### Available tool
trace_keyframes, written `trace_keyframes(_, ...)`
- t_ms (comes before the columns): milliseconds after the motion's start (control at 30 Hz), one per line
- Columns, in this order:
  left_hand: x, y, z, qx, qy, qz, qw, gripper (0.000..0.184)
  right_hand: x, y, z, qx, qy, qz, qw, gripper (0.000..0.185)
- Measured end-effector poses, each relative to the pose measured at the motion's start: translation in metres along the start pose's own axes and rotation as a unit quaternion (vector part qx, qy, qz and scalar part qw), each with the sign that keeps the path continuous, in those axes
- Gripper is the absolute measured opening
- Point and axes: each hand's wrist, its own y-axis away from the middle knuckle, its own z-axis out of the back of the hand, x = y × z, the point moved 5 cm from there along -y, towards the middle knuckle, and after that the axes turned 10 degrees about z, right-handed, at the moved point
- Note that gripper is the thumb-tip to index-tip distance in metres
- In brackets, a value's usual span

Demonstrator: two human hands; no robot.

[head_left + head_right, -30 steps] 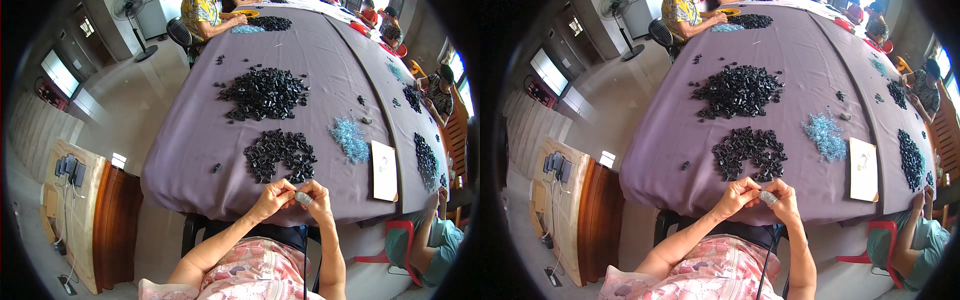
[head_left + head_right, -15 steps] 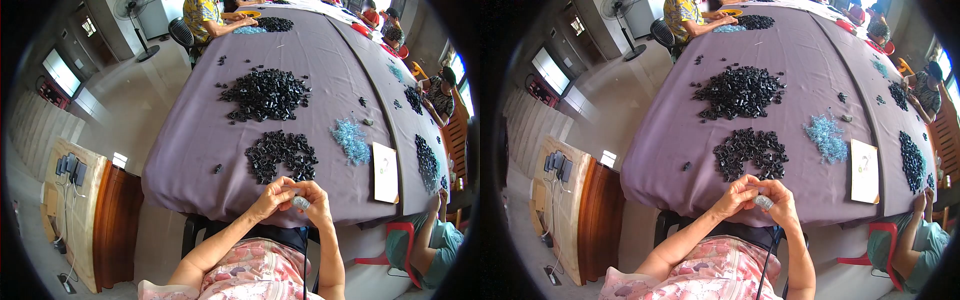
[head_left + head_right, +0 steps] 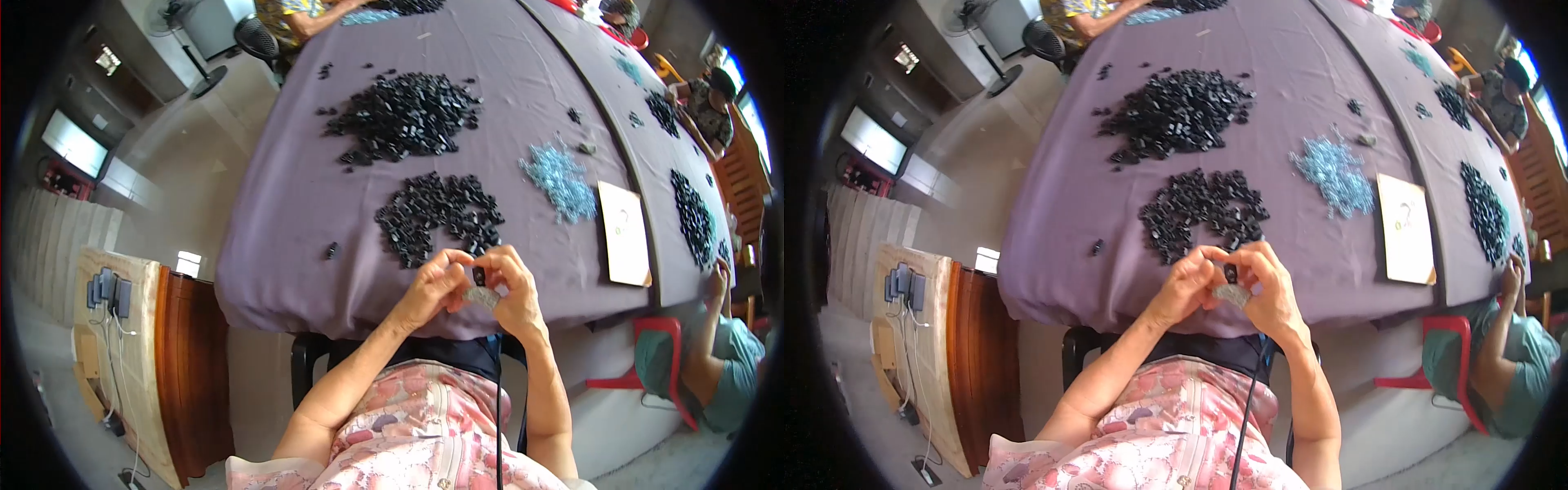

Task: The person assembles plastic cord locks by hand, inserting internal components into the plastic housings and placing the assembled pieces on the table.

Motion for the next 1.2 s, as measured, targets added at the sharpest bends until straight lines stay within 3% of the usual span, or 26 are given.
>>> trace_keyframes(100, -0.002, 0.0, 0.0, 0.009, 0.021, 0.008, 1.0, 0.039, 0.0, -0.002, 0.003, -0.022, 0.032, 0.06, 0.997, 0.042)
trace_keyframes(533, -0.006, 0.0, -0.007, 0.025, 0.035, -0.012, 0.999, 0.034, -0.007, 0.001, -0.017, 0.025, 0.025, 0.043, 0.998, 0.034)
trace_keyframes(633, -0.003, 0.001, 0.0, 0.005, 0.043, -0.012, 0.999, 0.034, -0.004, 0.0, -0.022, 0.028, 0.072, 0.108, 0.991, 0.039)
trace_keyframes(733, -0.004, 0.003, -0.002, -0.035, 0.047, -0.016, 0.998, 0.032, 0.005, -0.003, -0.016, 0.063, 0.014, 0.07, 0.995, 0.047)
trace_keyframes(767, -0.006, 0.007, 0.001, -0.055, 0.016, -0.012, 0.998, 0.031, 0.0, -0.001, -0.011, 0.078, -0.007, 0.01, 0.997, 0.053)
trace_keyframes(800, -0.009, 0.011, 0.005, -0.075, -0.015, -0.007, 0.997, 0.029, -0.001, -0.004, 0.0, 0.023, 0.015, 0.028, 0.999, 0.044)
trace_keyframes(867, -0.029, 0.027, 0.007, -0.141, -0.106, -0.038, 0.984, 0.022, -0.038, 0.005, 0.027, -0.081, 0.088, -0.072, 0.99, 0.03)
trace_keyframes(933, -0.052, 0.048, 0.021, -0.213, -0.216, -0.094, 0.948, 0.016, -0.072, 0.01, 0.061, -0.201, 0.12, -0.052, 0.971, 0.019)
trace_keyframes(1067, -0.093, 0.086, 0.066, -0.383, -0.409, -0.229, 0.796, 0.01, -0.096, 0.002, 0.107, -0.196, 0.331, -0.07, 0.92, 0.007)
trace_keyframes(1133, -0.111, 0.098, 0.078, -0.412, -0.47, -0.277, 0.73, 0.009, -0.109, -0.003, 0.114, -0.158, 0.416, -0.09, 0.891, 0.006)
trace_keyframes(1200, -0.119, 0.102, 0.081, -0.431, -0.532, -0.247, 0.686, 0.011, -0.12, -0.008, 0.112, -0.133, 0.447, -0.139, 0.874, 0.009)
